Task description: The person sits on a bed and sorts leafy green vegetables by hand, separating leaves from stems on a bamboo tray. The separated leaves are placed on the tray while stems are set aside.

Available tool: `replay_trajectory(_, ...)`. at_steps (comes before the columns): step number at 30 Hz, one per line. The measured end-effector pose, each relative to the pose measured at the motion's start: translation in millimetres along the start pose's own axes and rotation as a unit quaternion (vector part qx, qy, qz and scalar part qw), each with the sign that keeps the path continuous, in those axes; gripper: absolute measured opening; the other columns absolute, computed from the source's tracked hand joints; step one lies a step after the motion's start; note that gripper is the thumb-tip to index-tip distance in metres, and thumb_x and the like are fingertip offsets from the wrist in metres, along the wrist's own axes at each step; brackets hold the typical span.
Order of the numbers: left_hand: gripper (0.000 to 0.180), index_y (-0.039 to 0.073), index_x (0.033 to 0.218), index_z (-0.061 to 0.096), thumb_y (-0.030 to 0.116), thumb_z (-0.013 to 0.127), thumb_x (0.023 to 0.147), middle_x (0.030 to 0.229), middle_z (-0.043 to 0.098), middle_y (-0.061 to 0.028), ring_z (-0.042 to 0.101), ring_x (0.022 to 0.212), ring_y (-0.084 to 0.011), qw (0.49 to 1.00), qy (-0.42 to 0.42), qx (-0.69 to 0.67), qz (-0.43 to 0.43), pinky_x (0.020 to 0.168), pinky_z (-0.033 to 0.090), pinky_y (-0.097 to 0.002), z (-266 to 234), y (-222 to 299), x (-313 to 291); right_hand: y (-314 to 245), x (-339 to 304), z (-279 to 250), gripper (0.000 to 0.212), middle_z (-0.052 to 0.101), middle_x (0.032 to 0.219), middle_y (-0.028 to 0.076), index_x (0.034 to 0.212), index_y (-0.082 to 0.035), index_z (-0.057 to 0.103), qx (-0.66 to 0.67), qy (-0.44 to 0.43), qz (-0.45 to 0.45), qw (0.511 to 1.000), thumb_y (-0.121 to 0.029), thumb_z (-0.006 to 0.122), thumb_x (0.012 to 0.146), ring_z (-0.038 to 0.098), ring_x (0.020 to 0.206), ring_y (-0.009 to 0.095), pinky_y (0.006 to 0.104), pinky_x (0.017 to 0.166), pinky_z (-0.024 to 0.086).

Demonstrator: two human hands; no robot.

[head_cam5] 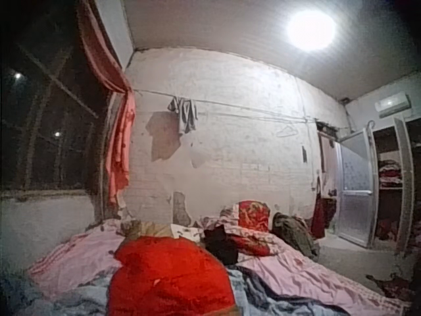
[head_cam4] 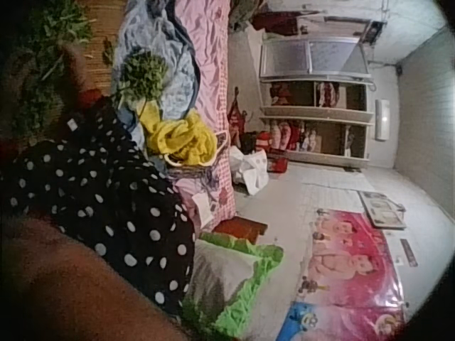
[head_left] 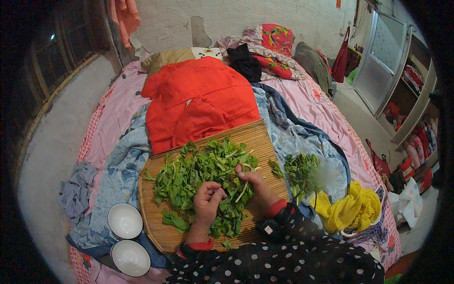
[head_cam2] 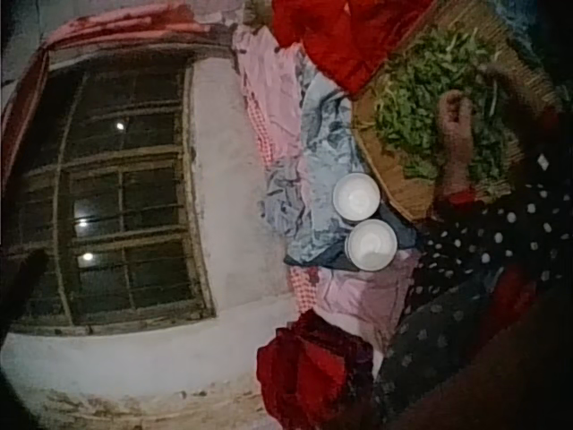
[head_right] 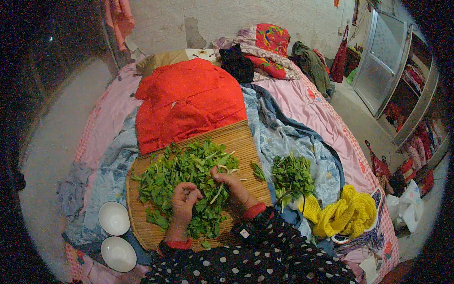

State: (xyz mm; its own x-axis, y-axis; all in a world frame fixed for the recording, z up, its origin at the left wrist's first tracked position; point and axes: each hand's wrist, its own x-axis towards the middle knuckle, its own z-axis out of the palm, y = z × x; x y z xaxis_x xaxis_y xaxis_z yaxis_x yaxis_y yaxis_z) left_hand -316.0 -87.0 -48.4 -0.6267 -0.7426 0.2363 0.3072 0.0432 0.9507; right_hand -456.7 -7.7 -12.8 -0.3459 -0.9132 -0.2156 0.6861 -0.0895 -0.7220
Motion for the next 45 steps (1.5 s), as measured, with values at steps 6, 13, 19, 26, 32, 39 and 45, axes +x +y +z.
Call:
replay_trajectory(6, 0.016, 0.003, 0.096, 0.051, 0.007, 0.058, 0.082, 0.080, 0.056, -0.0030, 0.055, 0.071, -0.0106, 0.989, 0.135, 0.004, 0.056, 0.063, 0.046, -0.0240, -18, 15, 1, 0, -8, 5, 0.022, 0.050, 0.080, 0.001, 0.089, -0.014, 0.050, 0.065, -0.008, -0.006, 0.998, -0.020, 0.061, 0.071, 0.052, 0.081, 0.015, 0.0303, 0.071, 0.046)
replay_trajectory(13, 0.030, 0.006, 0.095, 0.057, 0.013, 0.071, 0.069, 0.097, 0.054, -0.0079, 0.052, 0.091, -0.0243, 0.870, 0.112, 0.456, 0.151, 0.084, 0.039, -0.0398, -34, 19, 8, 3, 9, -10, 0.025, 0.048, 0.078, 0.000, 0.083, -0.014, 0.045, -0.076, -0.044, -0.030, 0.996, -0.016, 0.065, 0.068, 0.049, 0.077, 0.013, 0.0284, 0.069, 0.043)
replay_trajectory(19, 0.020, 0.008, 0.085, 0.060, 0.014, 0.069, 0.069, 0.095, 0.053, -0.0078, 0.049, 0.095, -0.0272, 0.821, 0.040, 0.556, 0.126, 0.092, 0.030, -0.0429, -33, 10, 8, 3, 4, -4, 0.027, 0.046, 0.077, -0.001, 0.084, -0.014, 0.045, -0.056, -0.007, -0.008, 0.998, -0.012, 0.065, 0.066, 0.049, 0.078, 0.013, 0.0285, 0.072, 0.042)
replay_trajectory(26, 0.014, 0.007, 0.083, 0.059, 0.007, 0.064, 0.071, 0.089, 0.055, -0.0076, 0.050, 0.090, -0.0284, 0.841, 0.093, 0.525, 0.088, 0.089, 0.033, -0.0428, -37, 2, 10, -2, -7, 9, 0.027, 0.047, 0.078, -0.001, 0.086, -0.013, 0.047, -0.043, 0.027, -0.001, 0.999, -0.012, 0.064, 0.066, 0.050, 0.079, 0.013, 0.0280, 0.072, 0.043)
replay_trajectory(32, 0.017, 0.004, 0.086, 0.057, -0.001, 0.062, 0.071, 0.088, 0.055, -0.0100, 0.053, 0.083, -0.0264, 0.893, 0.145, 0.387, 0.180, 0.078, 0.042, -0.0348, -29, 13, 6, 6, 8, -9, 0.020, 0.048, 0.078, -0.004, 0.086, -0.012, 0.053, -0.079, -0.040, -0.020, 0.996, -0.016, 0.063, 0.069, 0.045, 0.074, 0.008, 0.0235, 0.067, 0.038)
replay_trajectory(39, 0.017, 0.001, 0.088, 0.055, -0.004, 0.061, 0.074, 0.088, 0.054, -0.0075, 0.054, 0.079, -0.0184, 0.933, 0.089, 0.273, 0.215, 0.071, 0.043, -0.0275, -20, 20, 3, 6, 11, -12, 0.026, 0.051, 0.086, -0.001, 0.094, -0.008, 0.056, -0.141, -0.086, -0.032, 0.986, -0.017, 0.064, 0.071, 0.048, 0.080, 0.010, 0.0234, 0.075, 0.039)
replay_trajectory(45, 0.017, 0.001, 0.090, 0.054, -0.007, 0.058, 0.076, 0.089, 0.053, -0.0055, 0.052, 0.078, -0.0134, 0.980, 0.006, 0.131, 0.150, 0.070, 0.042, -0.0240, -12, 17, -1, 4, 4, -3, 0.030, 0.052, 0.098, 0.001, 0.102, -0.007, 0.057, -0.151, -0.110, -0.029, 0.982, -0.014, 0.064, 0.074, 0.050, 0.087, 0.011, 0.0249, 0.079, 0.041)
